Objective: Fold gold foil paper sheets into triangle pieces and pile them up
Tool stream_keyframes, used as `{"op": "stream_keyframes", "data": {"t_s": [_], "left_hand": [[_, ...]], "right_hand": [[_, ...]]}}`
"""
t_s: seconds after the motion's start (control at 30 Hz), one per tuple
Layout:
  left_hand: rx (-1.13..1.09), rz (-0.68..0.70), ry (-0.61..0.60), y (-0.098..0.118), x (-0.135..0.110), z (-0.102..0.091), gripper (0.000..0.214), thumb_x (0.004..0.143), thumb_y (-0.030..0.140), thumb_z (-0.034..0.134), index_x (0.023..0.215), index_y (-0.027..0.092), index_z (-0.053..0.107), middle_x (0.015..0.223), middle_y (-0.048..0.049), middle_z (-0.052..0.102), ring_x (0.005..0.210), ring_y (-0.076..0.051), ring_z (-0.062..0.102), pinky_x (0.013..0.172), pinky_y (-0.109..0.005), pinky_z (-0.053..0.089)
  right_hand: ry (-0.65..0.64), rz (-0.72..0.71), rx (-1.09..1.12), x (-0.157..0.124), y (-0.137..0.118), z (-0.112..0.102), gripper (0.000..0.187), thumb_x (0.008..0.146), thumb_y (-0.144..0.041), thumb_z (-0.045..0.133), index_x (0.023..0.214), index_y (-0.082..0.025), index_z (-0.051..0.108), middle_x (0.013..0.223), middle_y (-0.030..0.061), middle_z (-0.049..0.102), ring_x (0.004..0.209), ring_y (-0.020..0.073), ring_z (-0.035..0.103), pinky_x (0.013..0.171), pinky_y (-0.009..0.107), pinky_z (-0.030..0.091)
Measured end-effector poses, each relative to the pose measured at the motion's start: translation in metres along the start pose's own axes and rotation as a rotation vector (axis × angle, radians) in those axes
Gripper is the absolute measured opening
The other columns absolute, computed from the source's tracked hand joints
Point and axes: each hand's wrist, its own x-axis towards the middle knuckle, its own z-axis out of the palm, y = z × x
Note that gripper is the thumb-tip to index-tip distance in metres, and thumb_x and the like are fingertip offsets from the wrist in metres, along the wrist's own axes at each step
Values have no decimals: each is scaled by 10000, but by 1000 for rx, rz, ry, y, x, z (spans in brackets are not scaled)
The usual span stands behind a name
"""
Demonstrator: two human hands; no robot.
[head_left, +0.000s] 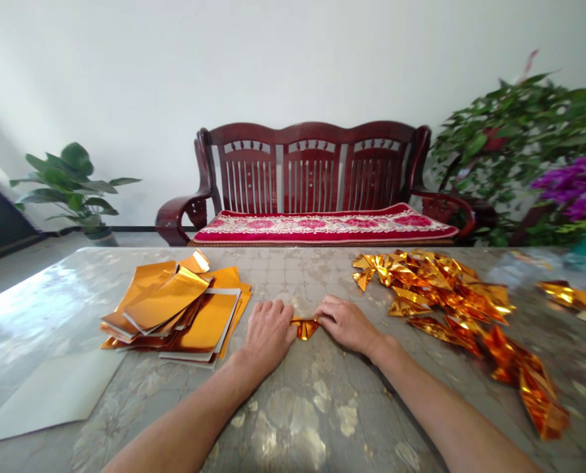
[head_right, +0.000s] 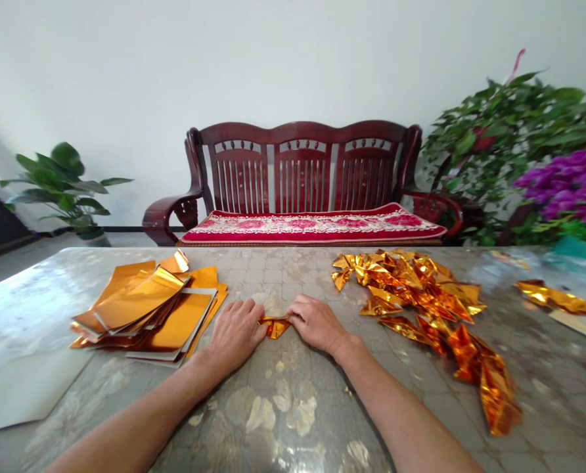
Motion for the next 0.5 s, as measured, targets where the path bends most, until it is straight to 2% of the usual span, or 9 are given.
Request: {"op": "stream_keyframes", "data": {"t_s": [0.13,0.33,0.5], "left_hand": [[6,-11,-12,0,1,0,124,918,324,532,944,219,593,943,-55,635,913,-244,586,816,-373,407],[4,-23,-24,1,1,-1,124,920,320,536,947,213,592,951,-60,634,924,-247,586,815,-370,414],[-6,-34,-42,1,1,-1,117,918,312,547,953,211,595,955,-63,633,927,-244,587,819,-365,415]], "right_hand": [[-2,46,18,1,0,0,184,910,-134,536,960,-216,693,930,28,660,881,156,624,792,249,449],[-14,-22,-25,1,0,-2,196,904,-98,530,951,-209,685,911,23,654,869,150,619,783,242,443],[-11,-72,-162,1,-2,0,184,907,-82,515,908,-199,657,872,19,626,843,152,590,746,242,421]]}}
